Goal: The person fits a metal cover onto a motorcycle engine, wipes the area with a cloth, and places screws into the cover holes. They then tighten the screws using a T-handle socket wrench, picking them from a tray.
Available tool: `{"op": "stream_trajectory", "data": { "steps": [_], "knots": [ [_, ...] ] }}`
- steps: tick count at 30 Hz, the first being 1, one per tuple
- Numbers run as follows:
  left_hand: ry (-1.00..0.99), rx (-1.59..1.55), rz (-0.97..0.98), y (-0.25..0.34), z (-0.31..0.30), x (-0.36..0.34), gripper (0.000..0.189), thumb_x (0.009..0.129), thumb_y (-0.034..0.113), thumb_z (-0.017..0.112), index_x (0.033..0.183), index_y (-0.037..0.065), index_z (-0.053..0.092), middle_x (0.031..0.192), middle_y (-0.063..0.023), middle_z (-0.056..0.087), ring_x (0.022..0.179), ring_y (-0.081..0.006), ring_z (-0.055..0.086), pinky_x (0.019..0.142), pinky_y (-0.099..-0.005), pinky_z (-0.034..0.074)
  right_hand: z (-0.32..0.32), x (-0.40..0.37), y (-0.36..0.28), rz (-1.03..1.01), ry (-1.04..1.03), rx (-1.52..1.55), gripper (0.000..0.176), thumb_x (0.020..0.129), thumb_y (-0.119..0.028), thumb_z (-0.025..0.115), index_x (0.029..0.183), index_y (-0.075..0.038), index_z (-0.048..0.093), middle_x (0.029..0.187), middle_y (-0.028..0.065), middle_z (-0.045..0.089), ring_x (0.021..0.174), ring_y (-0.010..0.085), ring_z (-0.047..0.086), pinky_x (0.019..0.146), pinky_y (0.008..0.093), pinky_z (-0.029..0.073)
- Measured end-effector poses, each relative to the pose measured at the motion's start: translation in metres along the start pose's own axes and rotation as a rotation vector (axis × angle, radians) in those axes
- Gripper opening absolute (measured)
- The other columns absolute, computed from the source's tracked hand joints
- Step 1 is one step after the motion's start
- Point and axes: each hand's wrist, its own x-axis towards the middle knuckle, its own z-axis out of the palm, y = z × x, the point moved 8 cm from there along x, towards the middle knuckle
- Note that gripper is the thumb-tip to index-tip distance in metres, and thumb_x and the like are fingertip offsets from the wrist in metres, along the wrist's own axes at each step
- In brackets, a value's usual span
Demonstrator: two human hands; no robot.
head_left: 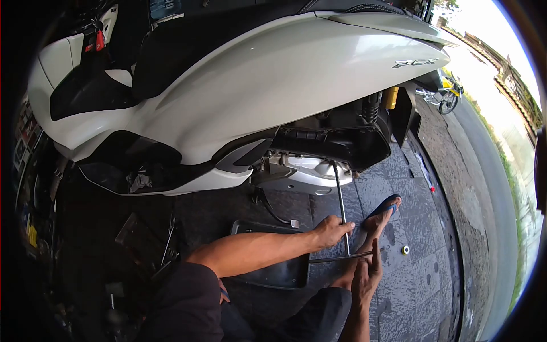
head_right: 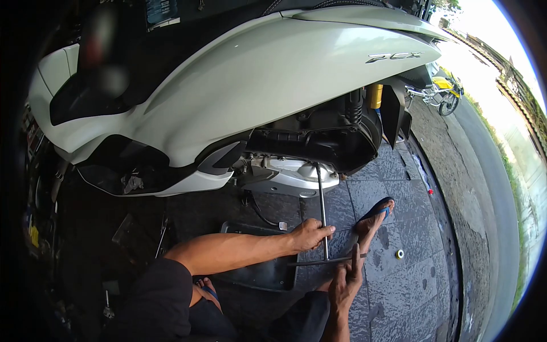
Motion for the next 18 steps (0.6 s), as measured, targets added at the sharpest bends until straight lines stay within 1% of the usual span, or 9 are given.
{"op": "stream_trajectory", "data": {
  "steps": [2, 5, 7, 9, 13, 15, 16, 17, 18],
  "knots": [
    [0.005, -0.025, 0.001, 0.005, 0.001, 0.000, 0.035, 0.095, 0.034, 0.060, 0.077, 0.003, 0.063, 0.056, -0.0006, 0.051, 0.045, -0.0080, 0.046, 0.042, -0.0254, 0.035, -0.010, 0.006, 0.060, 0.038, 0.012, -0.098, 0.058, 0.084, 0.000, 0.046, 0.141, 0.004, 0.043, 0.085, 0.0027, 0.055, 0.064, 0.0075, 0.047, 0.058, 0.0206, 0.038],
    [0.019, -0.025, 0.028, -0.003, 0.002, 0.005, 0.035, 0.095, 0.034, 0.060, 0.077, 0.003, 0.063, 0.057, -0.0002, 0.051, 0.046, -0.0079, 0.046, 0.043, -0.0255, 0.036, 0.025, -0.019, 0.032, 0.054, 0.000, -0.221, 0.050, 0.083, -0.002, 0.053, 0.133, 0.008, 0.050, 0.085, 0.0075, 0.058, 0.071, 0.0131, 0.053, 0.064, 0.0262, 0.043],
    [0.029, 0.013, 0.058, -0.003, 0.001, 0.007, 0.036, 0.095, 0.034, 0.060, 0.077, 0.003, 0.064, 0.057, -0.0002, 0.051, 0.047, -0.0081, 0.046, 0.044, -0.0256, 0.036, 0.029, -0.019, 0.043, 0.161, 0.034, -0.199, 0.046, 0.083, 0.000, 0.056, 0.128, 0.009, 0.055, 0.079, 0.0070, 0.059, 0.068, 0.0134, 0.053, 0.063, 0.0271, 0.044],
    [0.040, 0.018, 0.070, -0.003, 0.000, 0.006, 0.035, 0.094, 0.034, 0.061, 0.077, 0.003, 0.064, 0.058, 0.0000, 0.052, 0.051, -0.0083, 0.047, 0.047, -0.0261, 0.038, 0.031, -0.014, 0.014, -0.252, 0.134, -0.494, 0.043, 0.085, -0.010, 0.063, 0.124, 0.009, 0.057, 0.072, 0.0106, 0.060, 0.063, 0.0195, 0.057, 0.061, 0.0312, 0.045],
    [0.031, 0.050, 0.070, -0.001, 0.001, 0.007, 0.035, 0.094, 0.034, 0.061, 0.076, 0.003, 0.065, 0.060, -0.0005, 0.053, 0.054, -0.0086, 0.048, 0.050, -0.0266, 0.038, 0.036, -0.013, -0.010, -0.341, 0.151, -0.687, 0.036, 0.085, -0.014, 0.066, 0.110, 0.011, 0.061, 0.067, 0.0129, 0.059, 0.059, 0.0255, 0.058, 0.061, 0.0347, 0.047],
    [0.066, 0.067, 0.073, -0.004, -0.001, 0.009, 0.036, 0.094, 0.035, 0.061, 0.077, 0.003, 0.065, 0.060, -0.0012, 0.054, 0.053, -0.0088, 0.049, 0.050, -0.0271, 0.038, 0.033, -0.010, -0.006, -0.262, 0.197, -0.551, 0.035, 0.092, -0.027, 0.062, 0.091, 0.009, 0.062, 0.065, 0.0106, 0.057, 0.055, 0.0232, 0.055, 0.055, 0.0346, 0.045],
    [0.068, 0.064, 0.074, -0.008, 0.000, 0.011, 0.036, 0.094, 0.035, 0.061, 0.077, 0.003, 0.065, 0.060, -0.0012, 0.054, 0.053, -0.0088, 0.049, 0.050, -0.0271, 0.038, 0.033, -0.009, -0.009, -0.264, 0.194, -0.554, 0.035, 0.092, -0.027, 0.062, 0.091, 0.009, 0.062, 0.065, 0.0106, 0.057, 0.055, 0.0232, 0.055, 0.055, 0.0346, 0.045],
    [0.085, 0.102, 0.104, -0.008, -0.001, 0.014, 0.037, 0.093, 0.036, 0.061, 0.077, 0.004, 0.065, 0.060, -0.0015, 0.054, 0.053, -0.0090, 0.049, 0.049, -0.0273, 0.038, 0.028, -0.003, 0.023, 0.152, 0.174, 0.071, 0.030, 0.095, -0.029, 0.057, 0.107, -0.002, 0.056, 0.072, 0.0102, 0.060, 0.057, 0.0205, 0.056, 0.052, 0.0315, 0.045],
    [0.101, 0.142, 0.132, -0.003, -0.002, 0.012, 0.037, 0.093, 0.037, 0.061, 0.077, 0.004, 0.065, 0.060, -0.0017, 0.055, 0.052, -0.0091, 0.049, 0.049, -0.0274, 0.038, 0.036, -0.004, 0.035, 0.307, 0.105, 0.356, 0.031, 0.097, -0.034, 0.052, 0.116, -0.009, 0.050, 0.072, 0.0095, 0.060, 0.055, 0.0173, 0.054, 0.049, 0.0282, 0.043]
  ]
}}
